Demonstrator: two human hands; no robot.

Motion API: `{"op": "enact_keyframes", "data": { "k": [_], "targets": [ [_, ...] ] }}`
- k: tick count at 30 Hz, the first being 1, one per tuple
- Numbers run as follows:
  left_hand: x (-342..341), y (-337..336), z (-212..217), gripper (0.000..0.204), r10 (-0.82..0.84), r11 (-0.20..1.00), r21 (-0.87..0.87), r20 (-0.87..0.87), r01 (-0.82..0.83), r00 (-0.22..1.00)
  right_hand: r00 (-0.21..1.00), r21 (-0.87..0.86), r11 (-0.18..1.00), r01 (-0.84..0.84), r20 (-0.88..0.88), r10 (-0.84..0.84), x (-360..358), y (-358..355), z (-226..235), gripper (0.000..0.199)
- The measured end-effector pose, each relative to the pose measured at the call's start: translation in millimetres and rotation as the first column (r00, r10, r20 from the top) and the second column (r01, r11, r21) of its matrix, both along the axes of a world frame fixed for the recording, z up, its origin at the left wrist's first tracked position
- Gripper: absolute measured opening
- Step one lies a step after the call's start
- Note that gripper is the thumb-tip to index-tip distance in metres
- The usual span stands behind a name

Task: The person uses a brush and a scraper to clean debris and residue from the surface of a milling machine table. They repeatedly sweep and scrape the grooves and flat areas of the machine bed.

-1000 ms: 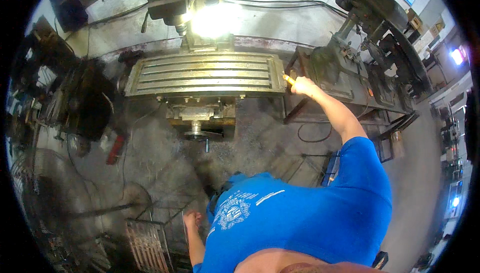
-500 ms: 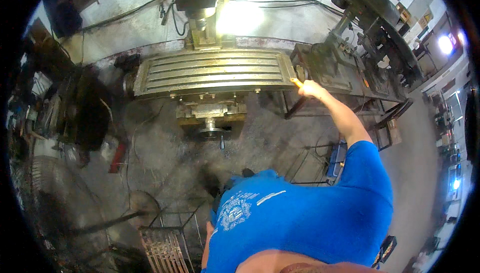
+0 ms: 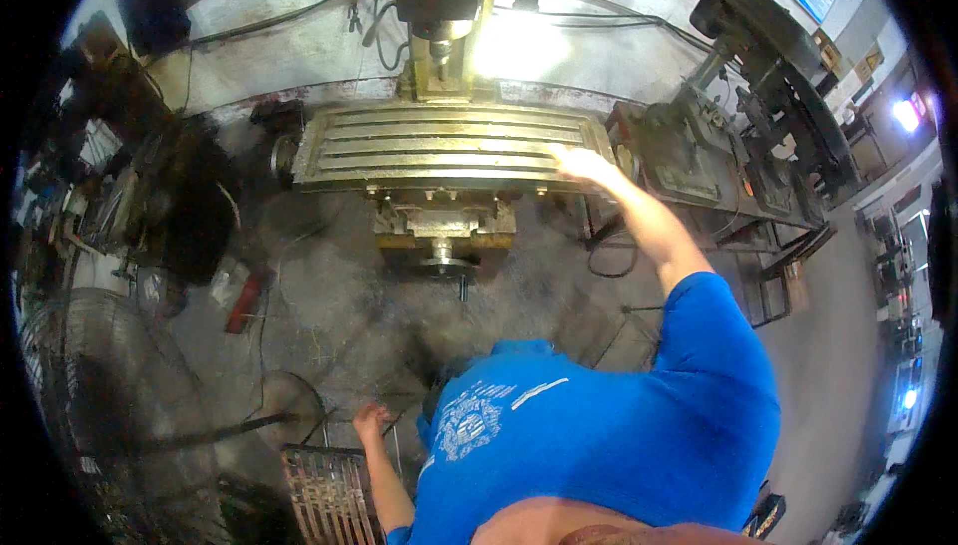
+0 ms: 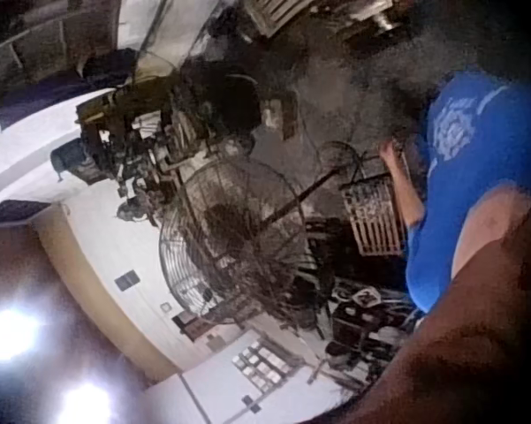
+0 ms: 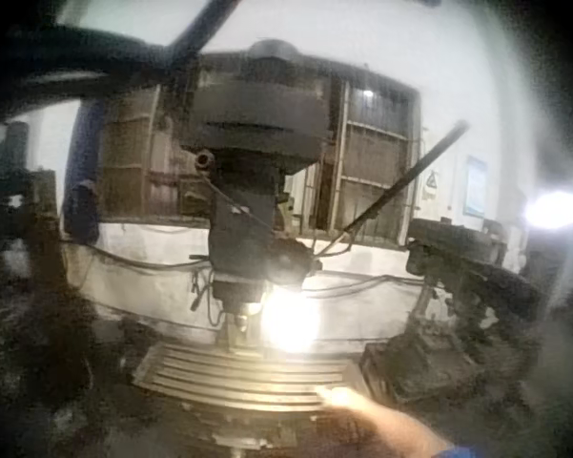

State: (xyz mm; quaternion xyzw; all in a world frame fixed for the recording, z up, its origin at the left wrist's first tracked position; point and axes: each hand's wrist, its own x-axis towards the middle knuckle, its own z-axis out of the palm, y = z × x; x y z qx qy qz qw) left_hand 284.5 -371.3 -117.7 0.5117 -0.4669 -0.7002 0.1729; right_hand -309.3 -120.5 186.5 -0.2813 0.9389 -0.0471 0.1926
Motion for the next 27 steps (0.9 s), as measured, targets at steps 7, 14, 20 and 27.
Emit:
{"op": "enact_keyframes", "data": {
  "k": [7,14,20,27],
  "targets": [
    [70.3,40.1,-60.8,0.018,-0.101,0.921,0.39,0.222,0.006,0.97,0.753,-0.013,0.867,0.498,0.504,-0.424,-101.9,112.6,-6.6,0.021],
    [17.2,33.1,-13.4,0.028,-0.054,0.981,0.194,0.267,0.001,0.962,0.863,-0.102,0.981,0.168,0.495,-0.097,-86.9,-9.6,-3.7,0.035],
    [-4.0,26.7,-3.3,0.028,0.047,0.997,0.064,0.078,-0.052,0.996,0.908,-0.163,0.986,0.041,0.419,0.032,-18.9,-112.3,31.5,0.053],
    [38.2,69.6,-10.3,0.02,0.054,0.991,0.102,0.257,-0.082,0.965,0.921,-0.123,0.985,0.122,0.385,-0.066,-64.0,-125.2,-1.5,0.044]
  ]
}}
